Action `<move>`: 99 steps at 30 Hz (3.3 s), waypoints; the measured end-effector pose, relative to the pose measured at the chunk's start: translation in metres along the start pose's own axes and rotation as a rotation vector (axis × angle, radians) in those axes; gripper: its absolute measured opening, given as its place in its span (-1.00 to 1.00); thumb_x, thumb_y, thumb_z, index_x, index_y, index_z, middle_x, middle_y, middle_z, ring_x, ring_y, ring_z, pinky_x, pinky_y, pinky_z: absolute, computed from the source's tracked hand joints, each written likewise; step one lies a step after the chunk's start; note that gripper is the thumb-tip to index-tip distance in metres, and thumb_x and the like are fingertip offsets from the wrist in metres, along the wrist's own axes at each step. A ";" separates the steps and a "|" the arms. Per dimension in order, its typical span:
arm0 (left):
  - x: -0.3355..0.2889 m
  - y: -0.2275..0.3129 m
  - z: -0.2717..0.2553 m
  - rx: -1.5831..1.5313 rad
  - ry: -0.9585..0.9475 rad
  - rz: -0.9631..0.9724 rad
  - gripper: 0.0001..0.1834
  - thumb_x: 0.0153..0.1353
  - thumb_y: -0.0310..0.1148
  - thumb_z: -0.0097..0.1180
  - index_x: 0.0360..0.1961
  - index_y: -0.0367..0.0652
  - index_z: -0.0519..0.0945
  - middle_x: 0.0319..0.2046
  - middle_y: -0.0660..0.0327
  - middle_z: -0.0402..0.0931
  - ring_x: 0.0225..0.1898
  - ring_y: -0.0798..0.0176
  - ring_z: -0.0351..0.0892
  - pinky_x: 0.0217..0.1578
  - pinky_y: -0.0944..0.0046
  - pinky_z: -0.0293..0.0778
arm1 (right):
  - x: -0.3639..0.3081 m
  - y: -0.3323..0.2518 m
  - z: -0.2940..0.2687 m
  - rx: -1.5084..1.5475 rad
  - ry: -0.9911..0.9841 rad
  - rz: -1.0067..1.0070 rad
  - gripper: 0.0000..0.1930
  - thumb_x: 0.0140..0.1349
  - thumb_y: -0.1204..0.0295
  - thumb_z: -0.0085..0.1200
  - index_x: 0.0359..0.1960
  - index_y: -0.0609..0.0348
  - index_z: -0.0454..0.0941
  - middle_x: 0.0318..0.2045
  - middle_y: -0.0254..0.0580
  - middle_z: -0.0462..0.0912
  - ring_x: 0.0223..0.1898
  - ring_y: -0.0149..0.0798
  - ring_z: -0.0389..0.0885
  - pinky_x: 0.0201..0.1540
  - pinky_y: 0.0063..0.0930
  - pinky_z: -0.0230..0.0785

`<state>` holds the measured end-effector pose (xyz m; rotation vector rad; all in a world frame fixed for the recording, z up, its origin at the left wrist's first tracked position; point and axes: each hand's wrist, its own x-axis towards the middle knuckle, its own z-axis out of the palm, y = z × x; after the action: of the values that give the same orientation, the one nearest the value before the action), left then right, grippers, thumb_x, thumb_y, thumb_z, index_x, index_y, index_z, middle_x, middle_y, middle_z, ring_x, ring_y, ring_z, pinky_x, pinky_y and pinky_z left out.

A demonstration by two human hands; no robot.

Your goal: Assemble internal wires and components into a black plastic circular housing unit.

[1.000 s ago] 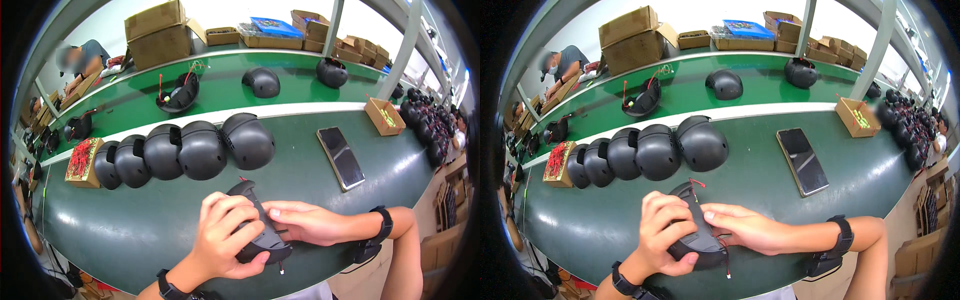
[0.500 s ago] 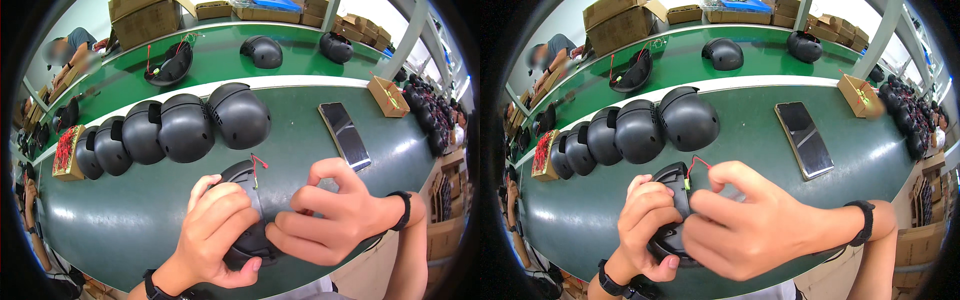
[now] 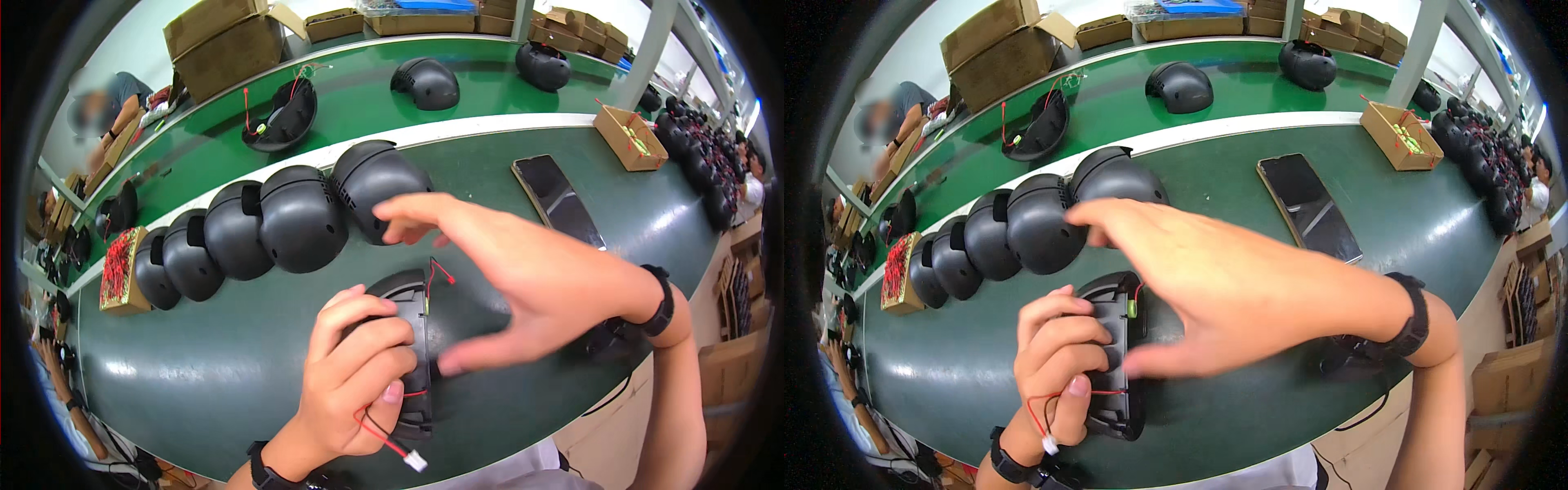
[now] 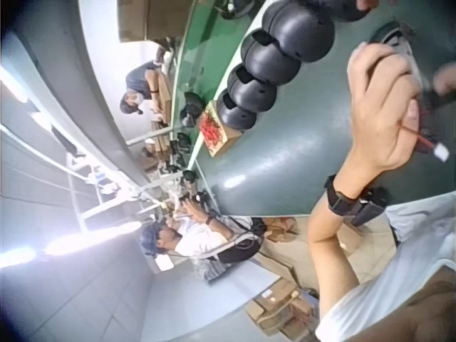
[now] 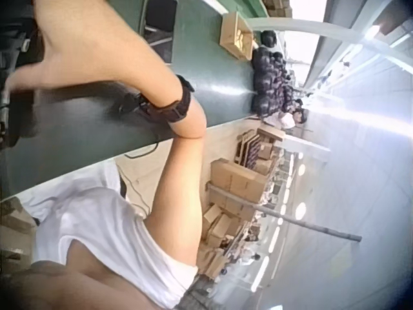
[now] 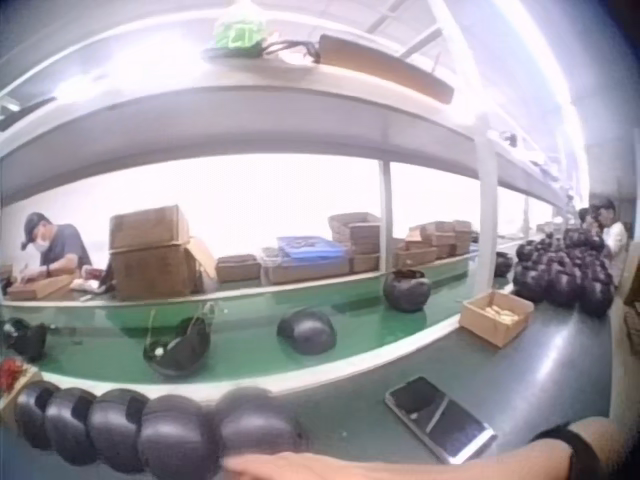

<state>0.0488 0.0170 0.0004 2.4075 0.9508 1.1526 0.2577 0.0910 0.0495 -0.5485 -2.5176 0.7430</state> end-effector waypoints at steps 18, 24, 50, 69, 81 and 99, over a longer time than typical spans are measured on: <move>0.007 0.009 0.003 0.020 0.017 -0.051 -0.70 -0.06 -0.40 -0.09 -0.39 -0.26 0.66 -0.25 0.12 0.58 0.02 -0.05 0.31 0.08 -0.02 0.26 | -0.022 -0.012 0.014 -0.452 0.223 -0.219 -0.88 -0.05 0.45 0.21 -0.53 0.10 0.49 -0.51 -0.37 0.44 -0.44 -0.34 0.40 -0.31 -0.39 0.29; 0.008 0.012 0.000 0.010 -0.073 -0.060 -0.63 -0.19 -0.46 -0.08 -0.32 -0.28 0.66 -0.16 0.12 0.58 0.04 -0.06 0.30 0.10 -0.02 0.23 | -0.013 -0.014 0.016 -0.122 0.237 -0.230 -0.83 -0.05 0.46 0.26 -0.39 0.14 0.57 -0.51 -0.31 0.53 -0.51 -0.32 0.47 -0.37 -0.45 0.33; 0.000 0.012 0.011 -0.045 0.058 -0.135 -0.55 0.13 -0.22 -0.24 -0.32 -0.30 0.66 -0.25 0.08 0.58 0.07 -0.14 0.30 0.13 -0.17 0.23 | -0.034 0.041 0.053 1.312 0.065 0.165 -0.55 0.16 0.60 0.11 0.12 0.31 0.36 0.09 -0.16 0.42 0.15 -0.32 0.36 0.21 -0.44 0.23; 0.005 0.028 0.015 -0.029 0.072 -0.236 -0.55 0.13 -0.21 -0.21 -0.32 -0.34 0.64 -0.27 0.01 0.56 0.07 -0.18 0.34 0.08 -0.08 0.25 | -0.043 0.033 0.049 0.424 0.214 -0.054 -0.52 0.12 0.59 0.09 0.12 0.27 0.35 0.11 -0.03 0.44 0.12 0.00 0.44 0.12 -0.23 0.36; 0.008 0.029 0.003 -0.057 0.051 -0.214 -0.57 0.20 -0.29 -0.25 -0.25 -0.40 0.61 -0.20 -0.05 0.53 0.11 -0.18 0.36 0.15 0.00 0.23 | 0.001 0.060 -0.036 0.398 0.321 -0.064 -0.48 -0.01 0.47 0.23 0.02 0.26 0.36 -0.16 -0.09 0.58 -0.17 -0.22 0.60 -0.09 -0.33 0.47; 0.007 0.028 -0.005 -0.085 0.135 -0.184 -0.64 0.13 -0.41 -0.24 -0.35 -0.39 0.62 -0.29 -0.03 0.55 0.01 -0.17 0.44 0.07 0.02 0.29 | 0.038 0.205 -0.151 -0.636 0.543 0.463 -0.20 -0.55 0.23 0.42 -0.15 0.42 0.47 -0.19 0.19 0.52 -0.11 0.04 0.50 0.01 -0.27 0.37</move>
<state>0.0602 0.0009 0.0221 2.1483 1.1152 1.2718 0.3549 0.3291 0.0549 -1.3679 -2.0774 -0.1086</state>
